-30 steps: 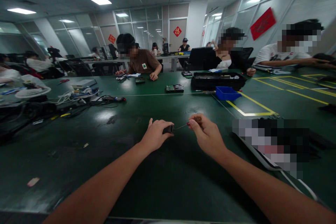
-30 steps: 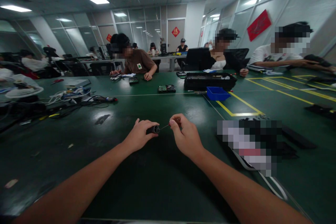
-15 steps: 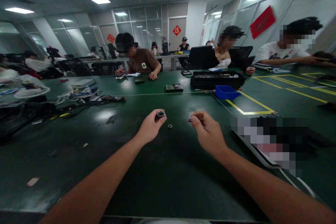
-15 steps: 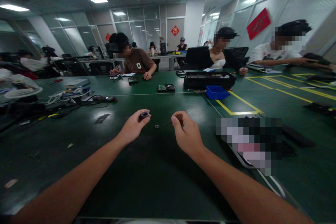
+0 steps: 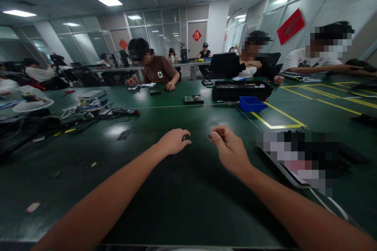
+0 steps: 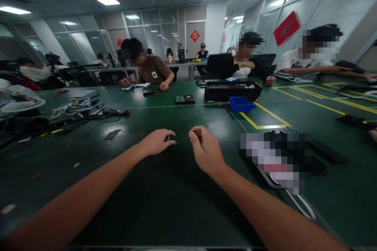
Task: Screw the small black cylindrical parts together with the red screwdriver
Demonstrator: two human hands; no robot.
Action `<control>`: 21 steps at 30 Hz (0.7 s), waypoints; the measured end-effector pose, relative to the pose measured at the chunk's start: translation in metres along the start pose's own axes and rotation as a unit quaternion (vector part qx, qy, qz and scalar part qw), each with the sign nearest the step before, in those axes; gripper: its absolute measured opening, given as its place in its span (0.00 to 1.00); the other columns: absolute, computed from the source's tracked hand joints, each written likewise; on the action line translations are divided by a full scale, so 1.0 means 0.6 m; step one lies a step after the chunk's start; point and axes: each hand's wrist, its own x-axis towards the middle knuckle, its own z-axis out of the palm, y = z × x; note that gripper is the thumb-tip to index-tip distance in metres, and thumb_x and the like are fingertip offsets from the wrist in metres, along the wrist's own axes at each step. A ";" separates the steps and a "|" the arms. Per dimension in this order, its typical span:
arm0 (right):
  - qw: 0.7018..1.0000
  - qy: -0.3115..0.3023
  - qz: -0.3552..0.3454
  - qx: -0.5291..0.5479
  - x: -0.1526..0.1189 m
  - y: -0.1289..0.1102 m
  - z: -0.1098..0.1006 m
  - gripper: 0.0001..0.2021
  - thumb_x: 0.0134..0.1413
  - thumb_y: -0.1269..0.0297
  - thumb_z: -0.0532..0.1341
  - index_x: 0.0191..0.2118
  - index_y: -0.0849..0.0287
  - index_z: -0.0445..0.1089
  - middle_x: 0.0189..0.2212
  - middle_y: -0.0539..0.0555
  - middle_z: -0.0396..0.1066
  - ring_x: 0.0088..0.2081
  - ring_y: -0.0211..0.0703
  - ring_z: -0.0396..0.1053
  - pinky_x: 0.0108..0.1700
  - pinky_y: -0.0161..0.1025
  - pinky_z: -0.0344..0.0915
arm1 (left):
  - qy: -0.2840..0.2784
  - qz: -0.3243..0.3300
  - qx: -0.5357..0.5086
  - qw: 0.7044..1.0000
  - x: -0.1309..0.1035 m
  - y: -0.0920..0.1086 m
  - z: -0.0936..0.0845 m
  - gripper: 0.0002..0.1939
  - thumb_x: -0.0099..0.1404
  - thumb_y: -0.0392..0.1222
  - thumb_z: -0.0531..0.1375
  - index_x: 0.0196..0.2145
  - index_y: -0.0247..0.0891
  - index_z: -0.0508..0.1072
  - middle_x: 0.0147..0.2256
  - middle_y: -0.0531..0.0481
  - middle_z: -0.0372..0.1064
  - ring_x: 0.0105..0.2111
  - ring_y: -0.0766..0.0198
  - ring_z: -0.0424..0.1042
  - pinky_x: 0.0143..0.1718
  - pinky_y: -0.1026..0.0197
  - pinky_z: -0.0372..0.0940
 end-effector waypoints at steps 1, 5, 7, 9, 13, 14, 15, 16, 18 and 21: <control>1.000 -0.002 0.000 -0.002 0.000 0.000 0.000 0.12 0.67 0.54 0.53 0.42 0.55 0.69 0.34 0.54 0.76 0.36 0.48 0.75 0.37 0.44 0.67 | -0.012 0.005 0.018 1.000 0.005 0.000 0.007 0.16 0.65 0.47 0.61 0.49 0.40 0.75 0.45 0.42 0.73 0.45 0.49 0.72 0.46 0.51 0.65; 1.000 -0.005 -0.002 -0.005 0.000 -0.004 -0.001 0.11 0.67 0.55 0.53 0.41 0.55 0.69 0.34 0.54 0.76 0.36 0.48 0.75 0.38 0.43 0.67 | -0.039 0.018 0.056 0.998 0.016 0.000 0.021 0.11 0.65 0.46 0.61 0.43 0.40 0.77 0.41 0.42 0.73 0.43 0.52 0.73 0.45 0.54 0.66; 1.000 -0.005 -0.001 -0.005 0.000 -0.006 -0.001 0.11 0.67 0.56 0.53 0.41 0.55 0.69 0.34 0.54 0.76 0.36 0.47 0.75 0.38 0.44 0.67 | -0.030 0.015 0.054 0.998 0.016 -0.002 0.020 0.10 0.66 0.46 0.60 0.42 0.40 0.76 0.40 0.43 0.74 0.41 0.53 0.73 0.43 0.56 0.66; 1.000 -0.005 0.001 -0.006 0.000 -0.007 -0.002 0.11 0.67 0.56 0.53 0.41 0.55 0.69 0.34 0.54 0.76 0.36 0.47 0.75 0.38 0.44 0.68 | -0.010 -0.004 0.013 1.000 0.012 -0.009 0.012 0.11 0.66 0.46 0.59 0.42 0.40 0.76 0.39 0.44 0.74 0.39 0.54 0.73 0.42 0.56 0.66; 1.000 -0.007 0.006 -0.002 -0.001 -0.005 -0.001 0.11 0.68 0.55 0.53 0.42 0.55 0.69 0.35 0.54 0.76 0.37 0.48 0.75 0.39 0.44 0.68 | 0.073 -0.073 -0.159 0.982 -0.008 -0.032 -0.023 0.11 0.65 0.44 0.58 0.41 0.38 0.77 0.37 0.48 0.74 0.35 0.59 0.71 0.37 0.60 0.63; 1.000 -0.007 0.007 0.000 -0.001 -0.004 0.000 0.11 0.67 0.55 0.53 0.43 0.54 0.69 0.35 0.54 0.76 0.37 0.47 0.75 0.39 0.44 0.68 | 0.090 -0.094 -0.199 0.971 -0.016 -0.041 -0.034 0.12 0.66 0.44 0.57 0.41 0.37 0.77 0.35 0.49 0.73 0.32 0.62 0.69 0.33 0.62 0.61; 1.000 -0.005 0.008 0.002 -0.001 -0.002 0.001 0.11 0.67 0.55 0.53 0.43 0.54 0.69 0.35 0.54 0.76 0.37 0.47 0.75 0.38 0.44 0.68 | 0.104 -0.118 -0.238 0.958 -0.025 -0.050 -0.046 0.12 0.67 0.45 0.56 0.41 0.36 0.76 0.32 0.50 0.71 0.29 0.64 0.67 0.30 0.63 0.59; 1.000 -0.005 0.009 0.003 -0.001 -0.001 0.001 0.11 0.67 0.55 0.53 0.43 0.54 0.69 0.35 0.54 0.76 0.37 0.47 0.75 0.38 0.44 0.68 | 0.119 -0.146 -0.275 0.943 -0.035 -0.061 -0.058 0.12 0.67 0.46 0.57 0.39 0.35 0.75 0.29 0.51 0.68 0.26 0.66 0.64 0.27 0.64 0.56; 1.000 -0.006 0.010 0.003 -0.001 0.000 0.003 0.12 0.67 0.55 0.53 0.42 0.55 0.69 0.35 0.54 0.76 0.37 0.47 0.75 0.38 0.44 0.68 | 0.161 -0.195 -0.350 0.902 -0.060 -0.086 -0.082 0.12 0.64 0.48 0.61 0.36 0.35 0.72 0.24 0.55 0.62 0.23 0.70 0.59 0.24 0.67 0.52; 1.000 -0.013 0.009 -0.001 0.000 0.002 0.004 0.12 0.68 0.54 0.53 0.42 0.55 0.69 0.35 0.54 0.77 0.37 0.47 0.75 0.38 0.44 0.68 | 0.228 -0.232 -0.437 0.839 -0.107 -0.129 -0.120 0.12 0.62 0.46 0.64 0.33 0.35 0.68 0.26 0.57 0.61 0.23 0.73 0.58 0.23 0.70 0.50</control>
